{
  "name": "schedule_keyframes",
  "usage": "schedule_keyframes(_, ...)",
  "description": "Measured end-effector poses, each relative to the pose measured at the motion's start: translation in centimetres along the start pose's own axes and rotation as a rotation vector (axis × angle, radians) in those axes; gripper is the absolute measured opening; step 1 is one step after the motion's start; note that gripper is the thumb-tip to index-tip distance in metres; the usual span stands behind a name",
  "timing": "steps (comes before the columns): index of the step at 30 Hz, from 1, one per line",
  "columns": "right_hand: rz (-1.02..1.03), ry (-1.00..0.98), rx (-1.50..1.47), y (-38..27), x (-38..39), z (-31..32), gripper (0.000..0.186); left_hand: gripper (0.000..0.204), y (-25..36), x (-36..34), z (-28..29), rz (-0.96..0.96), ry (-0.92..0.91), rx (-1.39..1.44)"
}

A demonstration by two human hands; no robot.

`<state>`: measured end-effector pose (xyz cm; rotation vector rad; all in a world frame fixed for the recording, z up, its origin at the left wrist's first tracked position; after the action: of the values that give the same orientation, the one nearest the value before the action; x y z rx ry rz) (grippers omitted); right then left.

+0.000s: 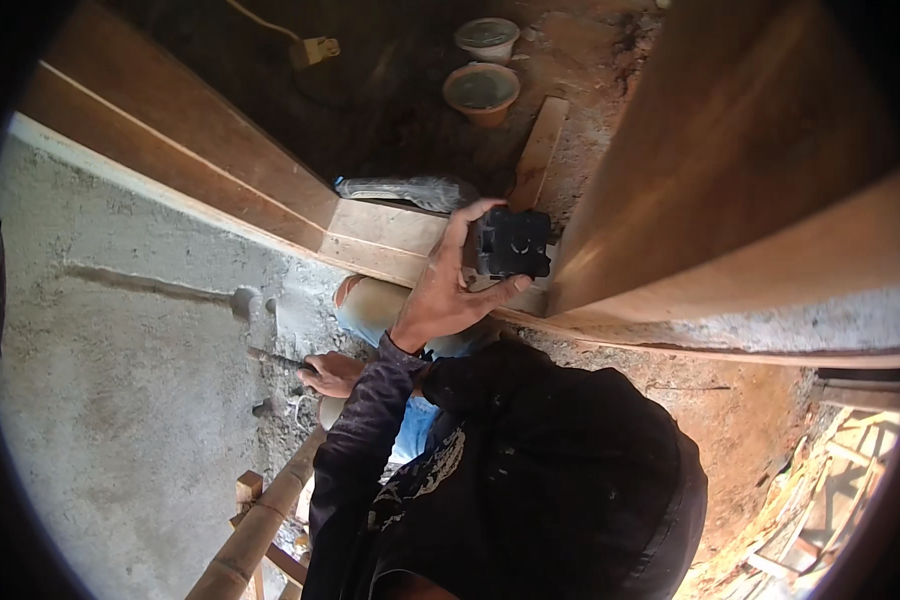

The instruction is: The person chips away at a concrete wall using a small hand axe to carve a vertical channel.

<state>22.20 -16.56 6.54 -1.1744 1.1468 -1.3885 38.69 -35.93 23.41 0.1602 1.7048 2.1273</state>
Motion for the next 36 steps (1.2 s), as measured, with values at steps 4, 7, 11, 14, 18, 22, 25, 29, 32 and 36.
schedule_keyframes(4, 0.051, 0.029, 0.02, 1.3, 0.2, -0.5, 0.044, 0.075, -2.7, 0.5, -2.2, 0.058, -0.009, -0.644)
schedule_keyframes(7, 0.041, 0.116, 0.119, 2.4, 1.3, 1.1, 0.045, 0.078, -3.6, -1.1, -3.4, 0.061, -0.03, -0.841)
schedule_keyframes(11, 0.004, 0.054, 0.082, 1.4, 1.3, 0.9, 0.045, 0.077, -3.0, -0.4, -2.1, 0.062, -0.032, -0.862)
schedule_keyframes(14, 0.004, -0.018, 0.081, 0.1, 0.0, -0.3, 0.045, 0.072, 1.2, 2.8, 1.3, 0.043, 0.154, -0.768)
schedule_keyframes(18, 0.018, -0.086, 0.184, 0.3, -1.2, -2.2, 0.044, 0.053, 5.8, 15.0, 3.4, -0.004, 0.395, -0.895)
schedule_keyframes(22, 0.029, 0.133, 0.106, 1.7, -3.0, 2.8, 0.035, 0.016, 14.0, 30.2, 5.3, -0.008, 0.995, -0.893)
schedule_keyframes(25, 0.198, 0.124, 0.153, -4.0, -7.1, 3.6, 0.035, 0.02, 24.9, 38.0, -0.8, -0.044, 1.493, -1.591)
schedule_keyframes(29, 0.378, 0.089, 0.123, -15.0, -12.0, 5.3, 0.037, 0.032, 31.0, 41.3, -9.6, 0.2, 1.869, -2.318)
schedule_keyframes(32, 0.672, 0.09, -0.092, -25.0, -12.7, 6.3, 0.034, 0.036, 32.9, 44.6, -12.4, 0.235, 1.591, -2.565)
schedule_keyframes(36, 1.179, 0.137, -0.155, -34.2, -10.6, 8.2, 0.045, 0.062, 35.4, 48.7, -7.6, 0.56, 2.549, -1.956)
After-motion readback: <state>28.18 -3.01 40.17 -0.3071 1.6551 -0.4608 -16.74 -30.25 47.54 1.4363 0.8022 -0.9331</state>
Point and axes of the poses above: each hand's wrist, its own x-axis away from the middle knuckle, its own z-axis out of the back of the hand, y = z × x, the point moved 9 cm from there along -x, towards the middle knuckle, and after that the axes turned 13 degrees about -y, right-handed, at the moved point
